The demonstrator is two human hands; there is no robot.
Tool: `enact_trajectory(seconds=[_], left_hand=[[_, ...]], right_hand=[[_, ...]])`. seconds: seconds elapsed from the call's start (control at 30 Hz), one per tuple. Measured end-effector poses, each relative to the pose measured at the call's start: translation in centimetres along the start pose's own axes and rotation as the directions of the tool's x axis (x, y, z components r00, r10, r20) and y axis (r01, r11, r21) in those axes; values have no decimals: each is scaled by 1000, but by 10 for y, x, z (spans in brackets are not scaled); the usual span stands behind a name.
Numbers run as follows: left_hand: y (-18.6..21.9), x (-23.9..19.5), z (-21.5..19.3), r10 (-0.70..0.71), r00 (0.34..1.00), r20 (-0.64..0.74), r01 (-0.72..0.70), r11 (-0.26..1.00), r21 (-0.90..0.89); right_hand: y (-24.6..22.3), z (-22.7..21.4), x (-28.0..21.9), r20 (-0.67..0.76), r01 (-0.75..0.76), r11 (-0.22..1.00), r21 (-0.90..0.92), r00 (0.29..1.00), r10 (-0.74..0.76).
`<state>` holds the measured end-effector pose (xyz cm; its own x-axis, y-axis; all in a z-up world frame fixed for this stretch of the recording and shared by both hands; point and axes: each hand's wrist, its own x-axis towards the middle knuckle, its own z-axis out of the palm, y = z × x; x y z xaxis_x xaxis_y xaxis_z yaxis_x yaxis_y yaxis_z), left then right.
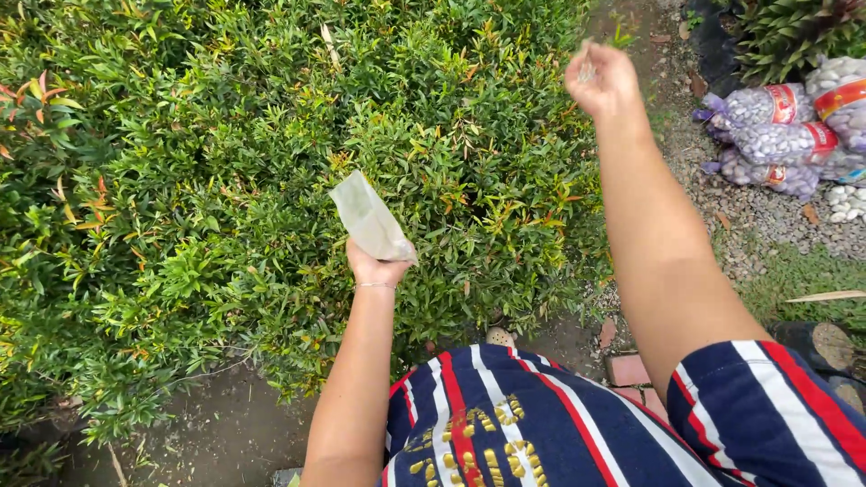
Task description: The person walks through a garden area and applies fertilizer from a small plastic bag to various potted plants and shrubs. They scoop the granular substance with their hand and sprinkle it onto the soil or foliage of different plant species.
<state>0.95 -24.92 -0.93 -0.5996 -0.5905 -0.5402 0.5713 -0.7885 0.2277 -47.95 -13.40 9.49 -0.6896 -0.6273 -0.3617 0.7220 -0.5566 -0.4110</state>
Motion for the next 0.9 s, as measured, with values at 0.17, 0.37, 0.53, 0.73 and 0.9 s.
enact_trajectory(seconds=[0.17,0.37,0.53,0.73,0.9], left_hand=[[-12,-3,11,-44,999,22,44,999,-4],[-20,-10,12,-76,997,-10,76,997,-13],[-15,-9,7,-85,996,-5,84,995,-49],[10,-10,1,-28,999,-20,28,999,18],[29,-39,17,31,996,-78,-29,999,19]], right_hand=[[7,-133,-21,-159,-39,989,144,985,62],[8,-250,-74,-360,-8,986,169,930,69],[27,-285,-78,-473,-52,998,23,879,57],[62,-261,-2,-345,-249,911,-330,930,129],[102,-76,9,-68,-136,875,-465,991,117]])
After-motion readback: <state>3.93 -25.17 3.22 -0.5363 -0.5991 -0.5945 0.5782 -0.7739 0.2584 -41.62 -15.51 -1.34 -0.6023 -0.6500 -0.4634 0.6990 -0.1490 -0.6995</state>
